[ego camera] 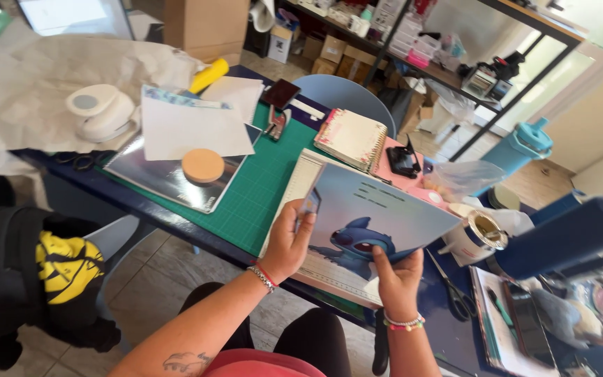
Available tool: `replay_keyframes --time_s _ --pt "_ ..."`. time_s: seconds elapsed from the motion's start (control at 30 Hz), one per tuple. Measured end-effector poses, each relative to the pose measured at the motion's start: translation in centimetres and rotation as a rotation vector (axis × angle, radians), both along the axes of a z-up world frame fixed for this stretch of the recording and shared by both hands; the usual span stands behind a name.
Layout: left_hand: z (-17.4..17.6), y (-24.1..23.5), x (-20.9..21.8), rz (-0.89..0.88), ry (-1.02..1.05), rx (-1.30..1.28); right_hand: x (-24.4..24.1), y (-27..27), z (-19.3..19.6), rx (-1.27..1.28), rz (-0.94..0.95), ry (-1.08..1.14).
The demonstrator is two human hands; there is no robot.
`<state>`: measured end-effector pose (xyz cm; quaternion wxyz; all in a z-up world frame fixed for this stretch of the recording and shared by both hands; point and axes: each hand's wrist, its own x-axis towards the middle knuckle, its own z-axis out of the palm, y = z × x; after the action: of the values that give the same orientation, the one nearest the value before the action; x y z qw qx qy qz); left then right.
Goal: Punching holes in a sheet of paper using a manual handheld hole puncher
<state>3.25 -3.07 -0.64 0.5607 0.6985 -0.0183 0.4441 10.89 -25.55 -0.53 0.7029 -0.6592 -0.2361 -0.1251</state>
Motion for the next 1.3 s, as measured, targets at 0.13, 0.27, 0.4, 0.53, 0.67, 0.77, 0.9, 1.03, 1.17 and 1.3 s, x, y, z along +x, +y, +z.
replay_keyframes --time_s 0.13,0.27,0.4,0.53,0.67,0.77,0.9,1.03,1.17,1.3 --pt "-1.0 0.0 0.6 -0.057 0.042 -0.013 -0.4 -0.3 1.1 -0.061 0.011 0.008" --pt "-1.4 0.4 0.4 -0.110 0.039 0.013 -1.3 0.1 1.9 -0.223 0.082 0.053" --pt "-1.2 0.1 0.0 -0.064 0.097 0.052 0.1 -0.3 -0.6 -0.146 0.030 0.067" --pt "0.6 2.1 -0.1 -0.251 0.171 0.015 -1.0 0.4 1.5 -0.159 -0.019 0.135" --pt "1.9 9.2 2.2 -0.095 0.261 0.078 -0.5 1.1 2.1 0.009 0.008 0.372" --pt "-6.5 23.4 11.8 0.356 0.286 0.036 2.1 0.5 -1.9 0.094 0.055 0.431" --pt "-5.9 35.1 11.2 0.752 0.477 0.416 2.3 0.6 -0.9 -0.034 -0.001 0.601" --pt "-2.9 40.3 10.5 0.897 1.164 0.669 3.2 0.6 -2.3 -0.041 -0.064 0.650" --pt "-8.6 47.1 15.6 0.979 1.190 0.593 5.4 -1.5 -6.2 -0.110 0.007 0.564" --pt "-6.3 47.0 14.7 1.052 0.916 0.761 0.1 1.2 0.1 -0.007 -0.017 0.633"
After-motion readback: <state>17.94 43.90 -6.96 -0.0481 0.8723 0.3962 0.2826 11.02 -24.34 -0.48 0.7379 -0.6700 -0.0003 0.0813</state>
